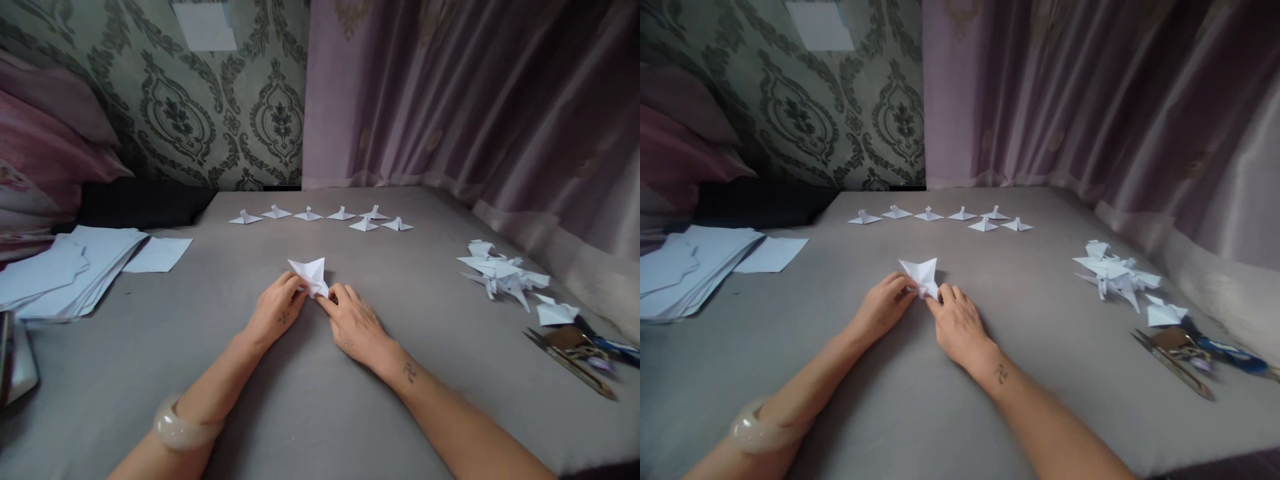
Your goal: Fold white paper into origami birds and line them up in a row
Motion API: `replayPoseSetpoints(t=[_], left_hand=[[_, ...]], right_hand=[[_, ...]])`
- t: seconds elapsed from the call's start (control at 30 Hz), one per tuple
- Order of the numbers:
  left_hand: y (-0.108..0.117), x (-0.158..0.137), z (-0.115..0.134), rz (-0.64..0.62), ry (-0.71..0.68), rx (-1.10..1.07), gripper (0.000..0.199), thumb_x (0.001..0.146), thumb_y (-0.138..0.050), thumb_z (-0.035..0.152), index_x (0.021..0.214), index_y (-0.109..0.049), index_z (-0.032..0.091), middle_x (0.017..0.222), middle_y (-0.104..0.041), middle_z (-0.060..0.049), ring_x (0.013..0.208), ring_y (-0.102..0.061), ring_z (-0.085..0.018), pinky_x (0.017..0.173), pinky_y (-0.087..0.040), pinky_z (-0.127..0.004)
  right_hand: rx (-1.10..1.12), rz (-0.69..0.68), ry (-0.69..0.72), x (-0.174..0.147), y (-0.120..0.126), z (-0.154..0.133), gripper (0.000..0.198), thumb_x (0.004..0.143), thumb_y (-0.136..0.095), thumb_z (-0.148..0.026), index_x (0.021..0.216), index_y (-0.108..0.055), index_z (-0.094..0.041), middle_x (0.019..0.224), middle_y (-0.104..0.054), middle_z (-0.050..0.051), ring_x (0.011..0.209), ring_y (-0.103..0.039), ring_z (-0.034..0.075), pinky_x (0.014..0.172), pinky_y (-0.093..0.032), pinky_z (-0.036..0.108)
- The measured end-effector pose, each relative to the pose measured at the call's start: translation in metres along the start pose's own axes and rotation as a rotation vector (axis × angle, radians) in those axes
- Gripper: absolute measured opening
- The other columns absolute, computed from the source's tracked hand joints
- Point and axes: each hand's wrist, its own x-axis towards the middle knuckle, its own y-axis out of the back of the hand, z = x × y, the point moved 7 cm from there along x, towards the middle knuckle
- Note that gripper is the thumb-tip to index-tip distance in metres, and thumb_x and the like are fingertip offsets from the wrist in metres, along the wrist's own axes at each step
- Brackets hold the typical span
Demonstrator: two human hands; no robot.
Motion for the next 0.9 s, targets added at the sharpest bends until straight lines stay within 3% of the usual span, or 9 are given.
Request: replayPoseSetpoints(t=[0.23,0.4,0.5,0.63,0.9], left_hand=[[-0.009,0.0,0.01,-0.043,-0.188,0.027,0.019,0.091,-0.045,0.018,0.097,-0.063,0.019,0.099,-0.063,-0.006,0.089,-0.059,-0.018,0.08,-0.049,-0.031],[-0.01,-0.002,0.017,-0.097,-0.279,0.072,0.026,0.092,-0.041,0.015,0.101,-0.064,0.018,0.099,-0.064,-0.008,0.088,-0.056,-0.019,0.079,-0.049,-0.033],[-0.009,-0.004,0.023,-0.133,-0.32,0.107,0.028,0.092,-0.039,0.013,0.101,-0.065,0.018,0.098,-0.064,-0.008,0.089,-0.056,-0.019,0.078,-0.049,-0.033],[-0.009,-0.004,0.026,-0.173,-0.327,0.162,0.029,0.091,-0.039,0.011,0.098,-0.066,0.018,0.096,-0.063,-0.009,0.086,-0.054,-0.019,0.076,-0.048,-0.033],[-0.014,-0.009,0.029,-0.229,-0.35,0.134,0.031,0.09,-0.035,0.009,0.101,-0.063,0.017,0.1,-0.061,-0.009,0.095,-0.054,-0.019,0.084,-0.047,-0.032]], right_hand=[[0.014,-0.016,0.012,0.0,0.003,0.001,0.035,0.084,-0.042,-0.007,0.111,-0.06,-0.02,0.099,-0.053,0.009,0.089,-0.046,0.021,0.076,-0.043,0.033],[0.256,-0.003,0.014,-0.001,0.009,0.012,0.034,0.08,-0.043,-0.005,0.099,-0.067,-0.022,0.108,-0.059,0.006,0.095,-0.052,0.018,0.082,-0.044,0.03],[0.473,0.035,-0.111,0.003,0.006,0.029,0.031,0.078,-0.044,-0.006,0.089,-0.068,-0.021,0.097,-0.067,0.002,0.087,-0.059,0.015,0.08,-0.046,0.027],[0.663,0.109,-0.341,0.006,-0.004,0.05,0.014,0.079,-0.052,-0.021,0.085,-0.065,-0.021,0.077,-0.069,0.0,0.069,-0.063,0.013,0.067,-0.048,0.024],[0.679,0.225,-0.404,0.006,-0.006,0.062,0.014,0.075,-0.052,-0.021,0.082,-0.063,-0.019,0.071,-0.066,0.0,0.062,-0.061,0.012,0.063,-0.047,0.023]])
